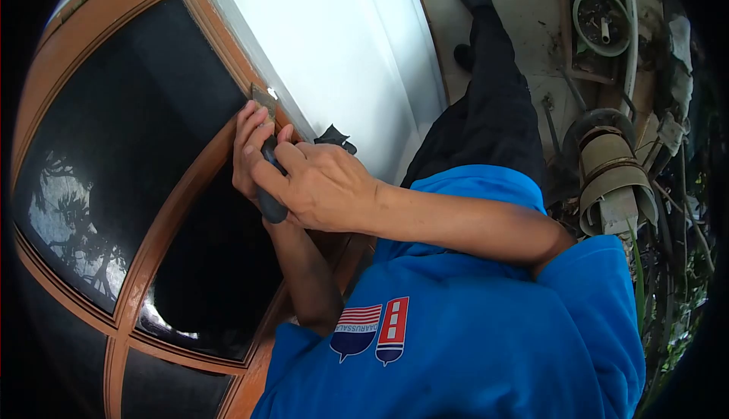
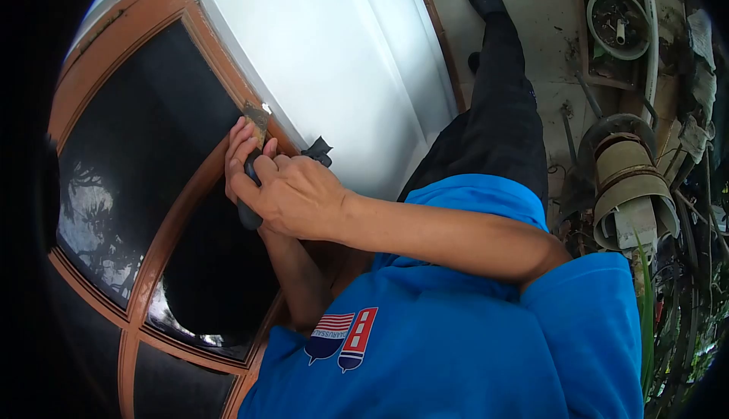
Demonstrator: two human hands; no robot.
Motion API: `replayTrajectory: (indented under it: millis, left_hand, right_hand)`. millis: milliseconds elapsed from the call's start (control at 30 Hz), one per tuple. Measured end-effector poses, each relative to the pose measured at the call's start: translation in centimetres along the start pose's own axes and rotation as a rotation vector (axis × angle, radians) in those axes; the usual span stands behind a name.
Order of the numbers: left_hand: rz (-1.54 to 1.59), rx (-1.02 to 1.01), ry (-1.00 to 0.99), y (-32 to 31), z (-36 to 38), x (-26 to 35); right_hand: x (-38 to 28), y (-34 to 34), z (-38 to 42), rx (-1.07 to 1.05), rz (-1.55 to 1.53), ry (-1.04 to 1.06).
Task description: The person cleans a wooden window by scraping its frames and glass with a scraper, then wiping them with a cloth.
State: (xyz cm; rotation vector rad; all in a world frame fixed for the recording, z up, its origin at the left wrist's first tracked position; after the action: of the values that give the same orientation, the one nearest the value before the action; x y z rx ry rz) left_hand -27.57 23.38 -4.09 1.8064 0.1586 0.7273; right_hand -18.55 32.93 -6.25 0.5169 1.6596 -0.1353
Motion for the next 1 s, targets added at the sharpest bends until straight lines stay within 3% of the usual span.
replayTrajectory:
  millis: [667, 767, 867, 1000]
  left_hand:
    - [-0.01, -0.025, -0.003, -0.8, -0.5, 0.1]
    - [0.016, -0.03, 0.045, -0.1, -0.1, 1.3]
    - [0.069, 0.013, 0.096, 1.2, 0.0, 2.0]
    - [0.132, 0.022, 0.09, 3.4, 0.6, 3.0]
  right_hand:
    - [1.5, 0.5, 0.1, -0.14, -0.112, -0.025]
    - [1.6, 1.2, 1.0, -0.132, -0.172, -0.02]
    - [2.7, 2.9, 1.7, 0.032, -0.375, -0.028]
    - [5.7, 0.9, 2.7, 0.094, -0.345, -0.326]
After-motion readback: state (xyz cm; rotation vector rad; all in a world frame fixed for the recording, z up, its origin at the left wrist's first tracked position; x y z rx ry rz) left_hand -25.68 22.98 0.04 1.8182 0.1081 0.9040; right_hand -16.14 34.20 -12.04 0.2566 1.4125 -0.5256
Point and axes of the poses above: each hand's wrist, its own z-axis away from the middle knuckle, its own y-axis out of the back of the hand, x = y × z, the point moved 1 cm from there along -z, towards the middle knuckle, and after that the axes turned 9 degrees about z, right-handed, at the moved point
